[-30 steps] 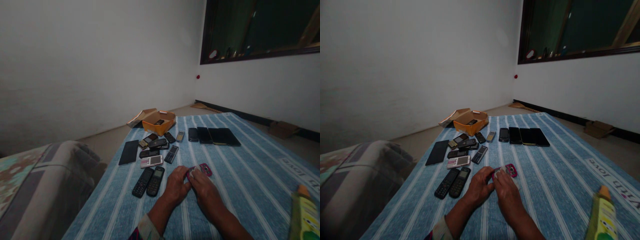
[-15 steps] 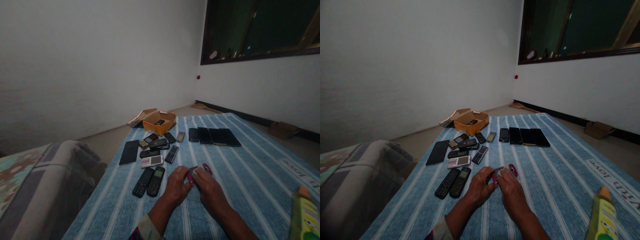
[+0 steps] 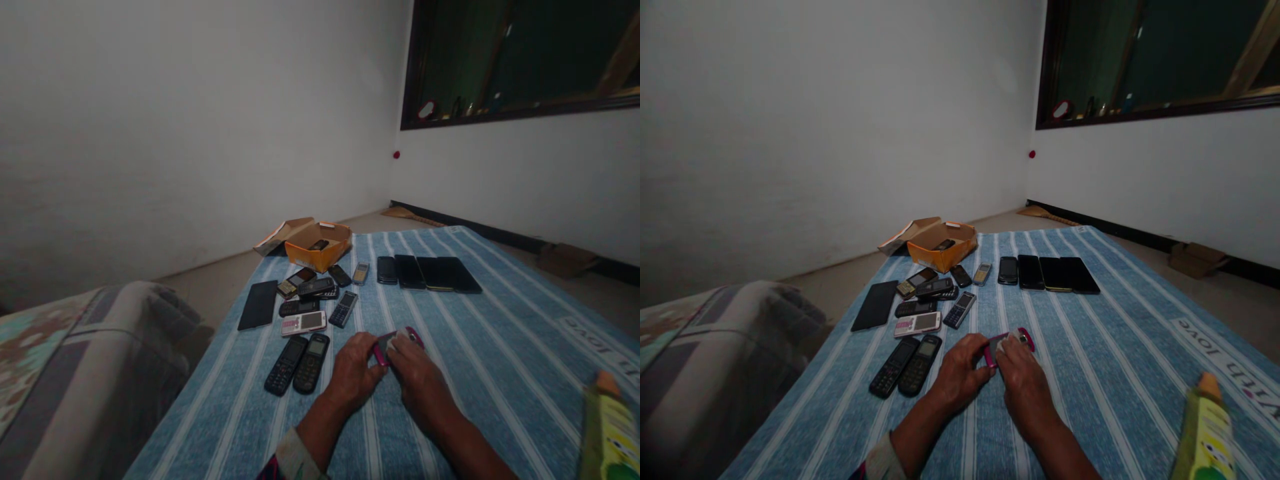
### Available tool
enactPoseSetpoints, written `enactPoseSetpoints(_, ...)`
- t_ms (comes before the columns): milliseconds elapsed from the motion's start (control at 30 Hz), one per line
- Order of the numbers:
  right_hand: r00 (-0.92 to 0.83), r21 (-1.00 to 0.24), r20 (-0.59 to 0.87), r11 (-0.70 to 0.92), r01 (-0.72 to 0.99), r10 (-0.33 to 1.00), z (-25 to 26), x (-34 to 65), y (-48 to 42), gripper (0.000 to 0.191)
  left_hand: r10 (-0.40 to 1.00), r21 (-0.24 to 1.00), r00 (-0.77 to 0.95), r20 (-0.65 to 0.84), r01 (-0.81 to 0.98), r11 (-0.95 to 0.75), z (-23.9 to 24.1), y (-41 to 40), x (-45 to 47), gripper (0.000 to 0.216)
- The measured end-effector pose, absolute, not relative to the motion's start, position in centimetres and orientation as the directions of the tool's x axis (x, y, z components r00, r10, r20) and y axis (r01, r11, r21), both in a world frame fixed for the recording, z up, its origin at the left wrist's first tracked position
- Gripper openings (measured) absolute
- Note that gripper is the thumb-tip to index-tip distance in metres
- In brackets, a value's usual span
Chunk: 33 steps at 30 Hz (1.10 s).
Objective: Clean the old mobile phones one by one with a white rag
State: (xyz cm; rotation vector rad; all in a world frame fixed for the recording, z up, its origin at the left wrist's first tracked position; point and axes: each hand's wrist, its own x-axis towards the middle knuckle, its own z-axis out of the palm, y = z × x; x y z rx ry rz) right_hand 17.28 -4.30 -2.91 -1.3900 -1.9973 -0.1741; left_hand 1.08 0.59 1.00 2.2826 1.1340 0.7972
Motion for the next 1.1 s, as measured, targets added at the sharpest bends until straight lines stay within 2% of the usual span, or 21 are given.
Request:
enactPoseSetpoints(200, -0.216, -0.256, 0.607, 0.445, 0.858, 0.765, -2.6, 16.7, -4.6, 0.053, 0.813, 0.623, 0.486, 0.322, 0.538, -0.568, 0.7, 0.7, 1.0, 0.019)
enactPoseSetpoints(567, -0.090, -0.237, 0.628, 0.300, 0.924, 0.773, -3.3, 19.0, -3.6, 0.048, 0.841, 0.640, 0.478, 0.254, 0.569, -0.516, 1.4, 0.4, 1.1, 0.018)
enactPoseSetpoints(900, -0.194, -0.218, 0.632, 0.412, 0.885, 0.751, -3.1, 16.0, -4.6, 0.046, 0.816, 0.619, 0.478, 0.326, 0.544, -0.567, 0.7, 0.6, 1.2, 0.018)
enactPoseSetpoints(1100, -0.189, -0.272, 0.589, 0.413, 0.869, 0.786, -2.4, 17.1, -4.3, 0.042, 0.831, 0.624, 0.485, 0.272, 0.569, -0.536, 1.2, 0.5, 1.2, 0.018)
